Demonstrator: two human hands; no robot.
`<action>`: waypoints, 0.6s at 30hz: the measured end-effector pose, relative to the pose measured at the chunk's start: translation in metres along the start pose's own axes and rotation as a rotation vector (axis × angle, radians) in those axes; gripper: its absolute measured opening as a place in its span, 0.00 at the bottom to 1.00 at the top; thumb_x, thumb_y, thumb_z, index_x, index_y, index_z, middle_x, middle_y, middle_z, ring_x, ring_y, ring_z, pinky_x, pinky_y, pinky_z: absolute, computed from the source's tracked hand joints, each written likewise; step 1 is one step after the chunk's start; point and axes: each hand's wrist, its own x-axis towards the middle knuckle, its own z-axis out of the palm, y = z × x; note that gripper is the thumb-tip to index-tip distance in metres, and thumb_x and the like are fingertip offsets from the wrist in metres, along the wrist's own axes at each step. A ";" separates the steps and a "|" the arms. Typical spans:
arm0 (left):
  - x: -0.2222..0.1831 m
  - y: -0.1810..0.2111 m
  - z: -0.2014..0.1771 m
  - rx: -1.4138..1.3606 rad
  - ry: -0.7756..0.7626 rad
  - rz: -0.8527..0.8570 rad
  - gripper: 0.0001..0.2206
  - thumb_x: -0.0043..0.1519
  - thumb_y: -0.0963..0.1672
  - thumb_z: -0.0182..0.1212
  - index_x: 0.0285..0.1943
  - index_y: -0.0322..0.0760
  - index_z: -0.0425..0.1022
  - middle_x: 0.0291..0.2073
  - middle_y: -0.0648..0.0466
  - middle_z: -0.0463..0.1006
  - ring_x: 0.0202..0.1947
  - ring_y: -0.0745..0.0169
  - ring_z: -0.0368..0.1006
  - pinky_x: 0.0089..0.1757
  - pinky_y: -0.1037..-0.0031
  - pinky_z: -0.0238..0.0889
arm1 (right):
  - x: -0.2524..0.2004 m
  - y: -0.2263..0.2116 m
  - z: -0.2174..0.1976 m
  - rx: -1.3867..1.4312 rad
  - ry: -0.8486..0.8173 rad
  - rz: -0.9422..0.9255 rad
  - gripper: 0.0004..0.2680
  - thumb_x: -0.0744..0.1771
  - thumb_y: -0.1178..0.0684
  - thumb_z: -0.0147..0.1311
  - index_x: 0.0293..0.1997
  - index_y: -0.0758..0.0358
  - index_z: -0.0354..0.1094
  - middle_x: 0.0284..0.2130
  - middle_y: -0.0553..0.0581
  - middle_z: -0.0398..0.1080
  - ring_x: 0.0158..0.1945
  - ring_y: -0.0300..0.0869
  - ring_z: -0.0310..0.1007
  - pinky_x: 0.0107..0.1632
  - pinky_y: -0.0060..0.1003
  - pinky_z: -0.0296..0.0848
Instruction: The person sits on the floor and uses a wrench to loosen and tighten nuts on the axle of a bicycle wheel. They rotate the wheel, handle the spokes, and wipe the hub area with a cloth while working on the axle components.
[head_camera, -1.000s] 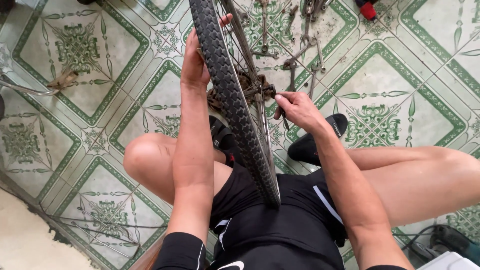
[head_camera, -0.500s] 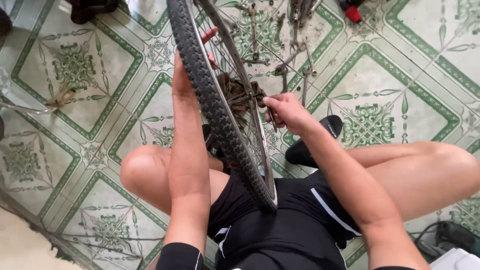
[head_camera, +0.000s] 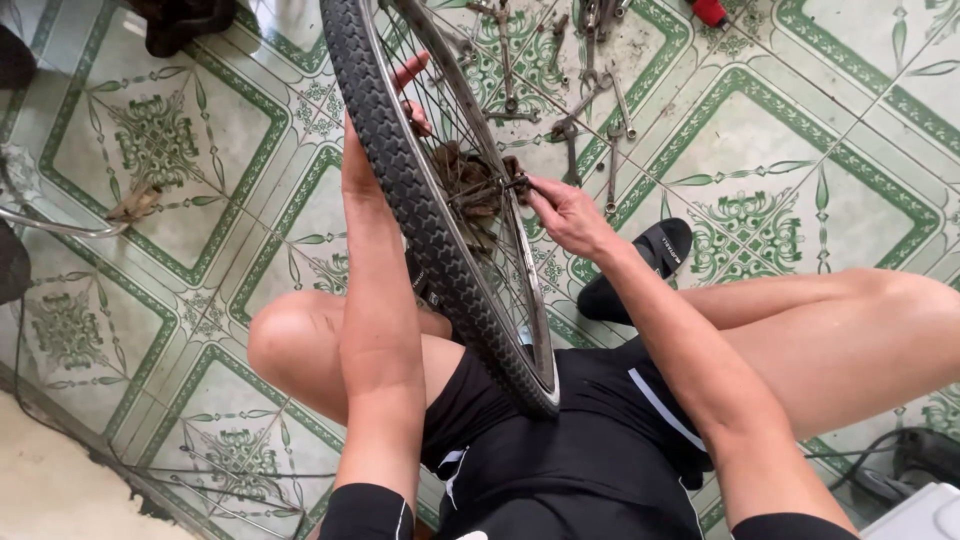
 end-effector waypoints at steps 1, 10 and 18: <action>0.000 0.000 -0.002 -0.022 -0.020 -0.010 0.14 0.67 0.44 0.65 0.53 0.24 0.75 0.66 0.28 0.69 0.36 0.57 0.80 0.38 0.67 0.80 | 0.000 0.003 0.001 -0.014 -0.012 -0.016 0.15 0.72 0.50 0.46 0.65 0.62 0.68 0.31 0.54 0.75 0.28 0.34 0.66 0.33 0.34 0.69; 0.005 0.000 -0.009 -0.061 -0.032 -0.042 0.19 0.67 0.44 0.64 0.63 0.23 0.72 0.69 0.30 0.66 0.37 0.57 0.80 0.38 0.67 0.79 | -0.001 0.010 -0.013 -0.007 -0.184 0.118 0.16 0.73 0.47 0.49 0.59 0.75 0.68 0.38 0.66 0.78 0.35 0.43 0.67 0.39 0.41 0.69; 0.000 -0.003 -0.013 -0.077 0.034 -0.061 0.22 0.70 0.44 0.60 0.68 0.19 0.68 0.68 0.29 0.68 0.37 0.58 0.80 0.38 0.68 0.79 | -0.008 0.000 -0.010 -0.085 -0.165 0.347 0.24 0.67 0.46 0.50 0.74 0.56 0.56 0.45 0.67 0.79 0.37 0.54 0.74 0.43 0.46 0.75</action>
